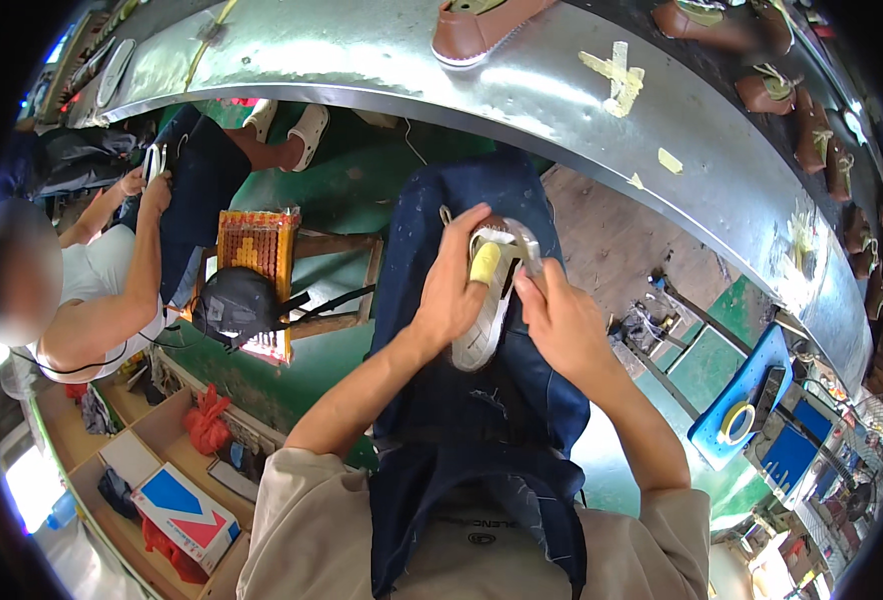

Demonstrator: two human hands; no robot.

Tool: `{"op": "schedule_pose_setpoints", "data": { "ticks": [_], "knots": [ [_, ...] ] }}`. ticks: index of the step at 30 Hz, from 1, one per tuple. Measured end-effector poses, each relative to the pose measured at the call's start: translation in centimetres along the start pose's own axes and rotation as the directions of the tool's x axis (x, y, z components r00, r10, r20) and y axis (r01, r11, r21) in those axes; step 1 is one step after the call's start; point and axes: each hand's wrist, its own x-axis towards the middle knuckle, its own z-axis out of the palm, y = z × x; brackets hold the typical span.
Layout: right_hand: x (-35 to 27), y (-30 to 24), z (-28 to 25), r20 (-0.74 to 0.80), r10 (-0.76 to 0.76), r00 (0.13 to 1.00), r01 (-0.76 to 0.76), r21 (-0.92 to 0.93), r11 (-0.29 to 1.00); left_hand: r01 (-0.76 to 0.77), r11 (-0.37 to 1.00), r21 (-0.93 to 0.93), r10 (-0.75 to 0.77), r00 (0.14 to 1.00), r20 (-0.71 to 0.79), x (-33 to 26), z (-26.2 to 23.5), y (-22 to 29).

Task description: The person is assembling and finishing shoes on a factory production line.

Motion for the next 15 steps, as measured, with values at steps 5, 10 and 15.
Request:
{"op": "schedule_pose_setpoints", "data": {
  "ticks": [5, 10, 15],
  "knots": [
    [-1.2, 1.3, -2.5, 0.227, -0.128, 0.965, 0.121, 0.047, 0.992, 0.01, 0.976, 0.217, 0.012, 0.995, -0.1, -0.6, -2.9, 1.8],
    [-1.3, -0.9, -1.8, 0.349, -0.42, 0.838, 0.531, -0.342, 0.776, -0.022, 0.987, 0.158, 0.007, 0.996, 0.092, 0.3, -4.2, 2.0],
    [-0.5, -1.2, -3.0, 0.562, -0.381, 0.735, 0.491, -0.054, 0.869, 0.192, 0.856, -0.48, -0.183, 0.981, 0.067, -3.5, -1.5, -0.7]
  ]
}}
